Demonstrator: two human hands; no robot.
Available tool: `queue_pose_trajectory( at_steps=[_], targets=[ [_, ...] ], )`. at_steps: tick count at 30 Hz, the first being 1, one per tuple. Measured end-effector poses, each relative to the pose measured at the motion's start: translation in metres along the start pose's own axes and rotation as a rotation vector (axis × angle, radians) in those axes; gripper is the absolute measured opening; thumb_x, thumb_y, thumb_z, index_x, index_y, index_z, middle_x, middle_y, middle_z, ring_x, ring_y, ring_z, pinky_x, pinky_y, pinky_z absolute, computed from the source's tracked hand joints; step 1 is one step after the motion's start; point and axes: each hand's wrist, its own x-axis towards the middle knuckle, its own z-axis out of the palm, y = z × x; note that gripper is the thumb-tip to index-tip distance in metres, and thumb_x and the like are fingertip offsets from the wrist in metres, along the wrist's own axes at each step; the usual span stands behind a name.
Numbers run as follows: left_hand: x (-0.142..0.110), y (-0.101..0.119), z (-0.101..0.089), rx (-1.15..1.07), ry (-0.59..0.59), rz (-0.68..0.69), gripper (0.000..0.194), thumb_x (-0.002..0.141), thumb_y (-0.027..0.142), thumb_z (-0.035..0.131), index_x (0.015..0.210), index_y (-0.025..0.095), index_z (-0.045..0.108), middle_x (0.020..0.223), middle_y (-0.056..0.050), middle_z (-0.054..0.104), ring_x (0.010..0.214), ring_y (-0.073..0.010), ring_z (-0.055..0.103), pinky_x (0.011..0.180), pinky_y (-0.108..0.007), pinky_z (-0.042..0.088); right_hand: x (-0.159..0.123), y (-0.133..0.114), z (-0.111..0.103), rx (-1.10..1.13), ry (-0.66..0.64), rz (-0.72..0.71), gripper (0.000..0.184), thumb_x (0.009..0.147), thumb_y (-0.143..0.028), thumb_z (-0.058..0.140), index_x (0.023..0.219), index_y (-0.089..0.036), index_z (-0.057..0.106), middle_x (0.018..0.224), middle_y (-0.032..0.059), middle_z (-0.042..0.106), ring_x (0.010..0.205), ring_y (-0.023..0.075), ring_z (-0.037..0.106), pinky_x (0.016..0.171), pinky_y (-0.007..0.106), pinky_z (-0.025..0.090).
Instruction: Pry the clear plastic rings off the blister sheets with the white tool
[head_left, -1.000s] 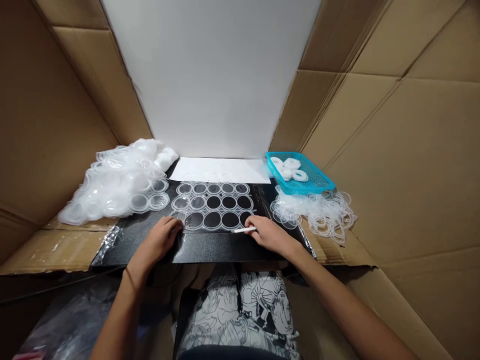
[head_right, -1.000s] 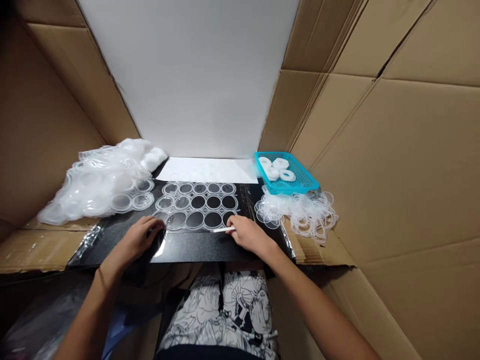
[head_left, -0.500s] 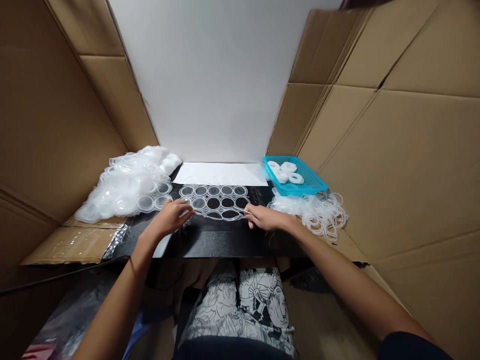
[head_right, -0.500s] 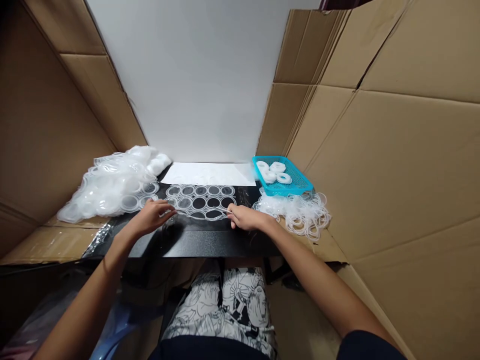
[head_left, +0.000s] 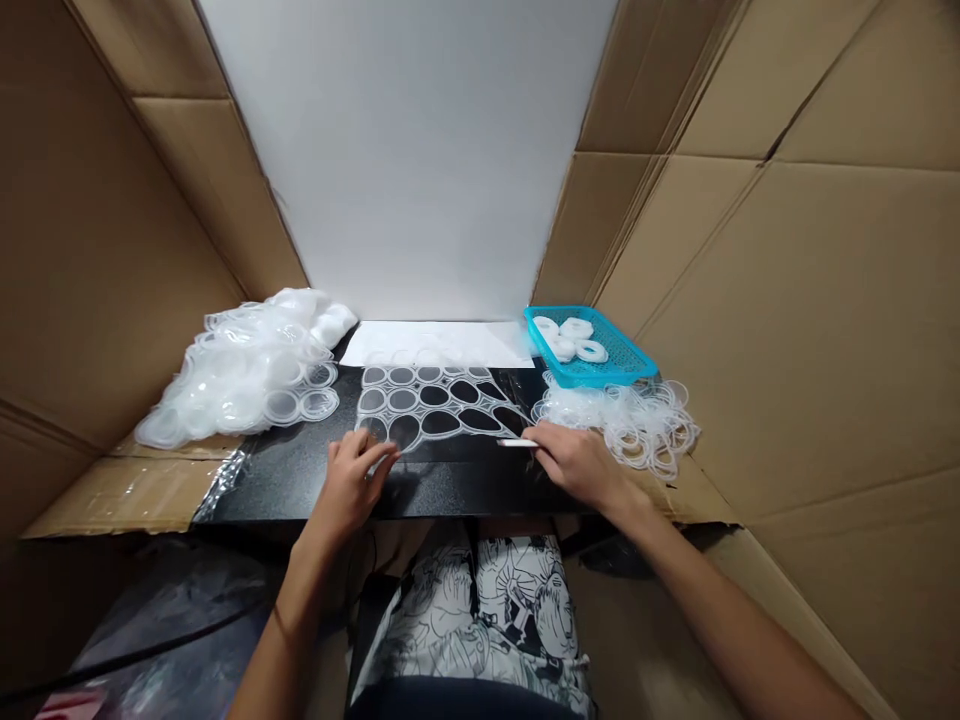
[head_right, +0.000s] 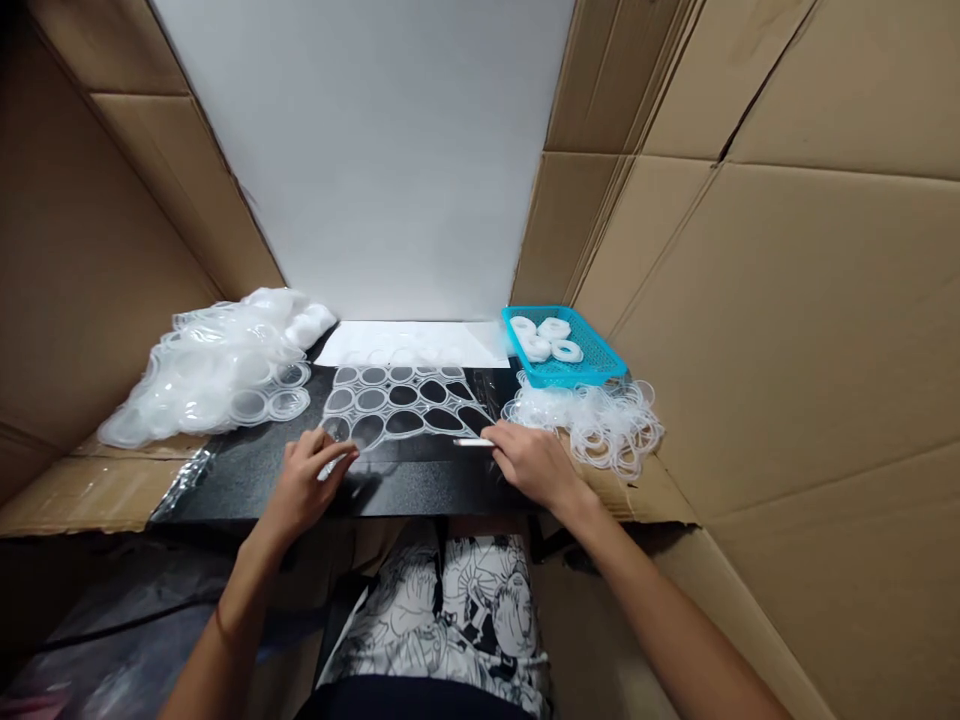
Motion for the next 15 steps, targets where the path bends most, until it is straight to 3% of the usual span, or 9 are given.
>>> queue_pose_trajectory(
  at_steps=[3, 7, 10, 15],
  targets=[
    [-0.031, -0.003, 0.011, 0.004, 0.041, -0.059, 0.027, 0.103, 0.035, 0.051, 0.100, 0.024, 0.076, 0.083, -0.005, 0.060, 0.082, -0.0212, 0.054, 0.079, -0.037, 0.041, -0.022, -0.003, 0.027, 0.020, 0.033, -0.018, 0.030, 0.098, -0.013, 0.046, 0.115, -0.021, 0.068, 0.106, 0.0076, 0.076, 0.094, 0.0228, 0.071, 0.078, 0.031, 0.049],
    [-0.032, -0.007, 0.009, -0.002, 0.138, -0.095, 0.024, 0.102, 0.034, 0.052, 0.099, 0.024, 0.074, 0.082, -0.004, 0.056, 0.080, -0.0209, 0.052, 0.079, -0.037, 0.043, -0.020, -0.007, 0.043, 0.017, 0.124, 0.004, 0.029, 0.099, -0.014, 0.044, 0.112, -0.021, 0.070, 0.095, 0.0062, 0.076, 0.086, 0.0213, 0.072, 0.076, 0.030, 0.048],
    [-0.015, -0.002, 0.004, -0.015, 0.229, -0.092, 0.022, 0.101, 0.034, 0.053, 0.098, 0.025, 0.073, 0.081, -0.003, 0.051, 0.080, -0.0217, 0.051, 0.078, -0.037, 0.045, -0.004, -0.007, 0.034, -0.010, 0.231, 0.080, 0.028, 0.101, -0.019, 0.045, 0.108, -0.022, 0.071, 0.093, 0.0055, 0.077, 0.082, 0.0209, 0.071, 0.073, 0.030, 0.047],
    [0.039, 0.017, -0.011, -0.018, 0.362, -0.093, 0.024, 0.102, 0.038, 0.054, 0.099, 0.023, 0.073, 0.083, -0.003, 0.045, 0.084, -0.0222, 0.048, 0.086, -0.040, 0.046, 0.032, 0.003, -0.009, -0.041, 0.435, 0.233, 0.031, 0.102, -0.024, 0.045, 0.114, -0.020, 0.073, 0.108, 0.0106, 0.077, 0.094, 0.0254, 0.071, 0.080, 0.032, 0.049]
  ],
)
